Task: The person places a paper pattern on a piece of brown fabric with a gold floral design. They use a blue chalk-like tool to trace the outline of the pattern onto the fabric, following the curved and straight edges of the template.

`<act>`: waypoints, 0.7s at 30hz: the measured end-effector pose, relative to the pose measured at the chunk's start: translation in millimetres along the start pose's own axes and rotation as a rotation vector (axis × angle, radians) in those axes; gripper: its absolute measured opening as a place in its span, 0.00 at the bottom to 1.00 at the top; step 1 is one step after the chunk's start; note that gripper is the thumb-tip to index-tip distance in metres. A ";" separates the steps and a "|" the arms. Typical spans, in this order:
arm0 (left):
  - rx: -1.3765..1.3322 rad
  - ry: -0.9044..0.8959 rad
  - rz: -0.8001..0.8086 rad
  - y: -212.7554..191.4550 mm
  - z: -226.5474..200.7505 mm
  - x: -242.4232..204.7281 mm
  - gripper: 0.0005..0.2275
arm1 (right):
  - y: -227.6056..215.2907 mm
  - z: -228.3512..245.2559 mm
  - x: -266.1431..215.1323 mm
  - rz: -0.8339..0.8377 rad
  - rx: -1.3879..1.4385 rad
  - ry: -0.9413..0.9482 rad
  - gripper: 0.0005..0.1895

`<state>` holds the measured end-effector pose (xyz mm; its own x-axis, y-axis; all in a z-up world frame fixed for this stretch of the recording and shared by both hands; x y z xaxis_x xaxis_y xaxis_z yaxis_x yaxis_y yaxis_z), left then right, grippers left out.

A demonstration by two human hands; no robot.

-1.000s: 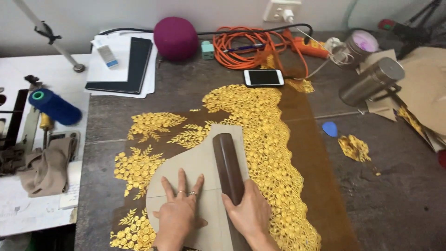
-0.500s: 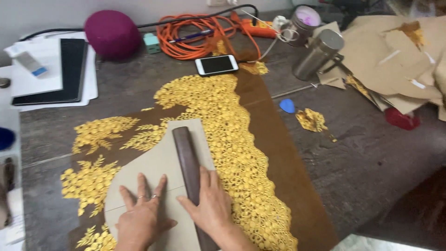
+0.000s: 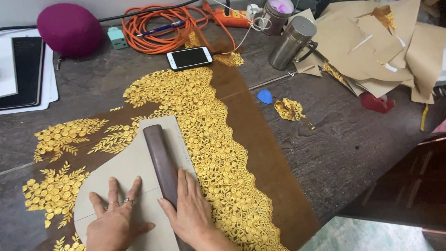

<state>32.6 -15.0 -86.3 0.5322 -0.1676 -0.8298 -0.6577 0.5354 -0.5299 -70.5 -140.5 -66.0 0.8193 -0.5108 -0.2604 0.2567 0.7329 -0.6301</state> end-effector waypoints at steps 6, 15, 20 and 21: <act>0.009 0.029 -0.080 14.5 5.3 21.2 0.52 | 3.4 -3.6 0.1 0.018 -0.001 -0.006 0.41; 0.008 0.018 -0.096 6.7 3.4 7.3 0.52 | 1.0 -2.5 -1.5 0.017 0.040 -0.015 0.41; 0.006 0.035 -0.135 6.1 3.4 6.1 0.51 | 2.2 -4.3 -1.1 0.002 0.037 -0.055 0.41; 0.006 0.034 -0.134 6.8 3.7 6.0 0.51 | -1.3 -2.3 -1.4 0.003 0.038 -0.054 0.41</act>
<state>33.3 -9.3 -94.2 0.5966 -0.2660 -0.7572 -0.5785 0.5115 -0.6354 -73.2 -141.7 -66.5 0.8464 -0.4845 -0.2212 0.2729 0.7512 -0.6010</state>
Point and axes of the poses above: each hand's wrist, its own x-axis towards the middle knuckle, its own y-axis out of the palm, z = x × y, the point moved 7 cm from there along x, towards the middle knuckle, and after that the axes turned 11 degrees about x, right-handed, at the moved point
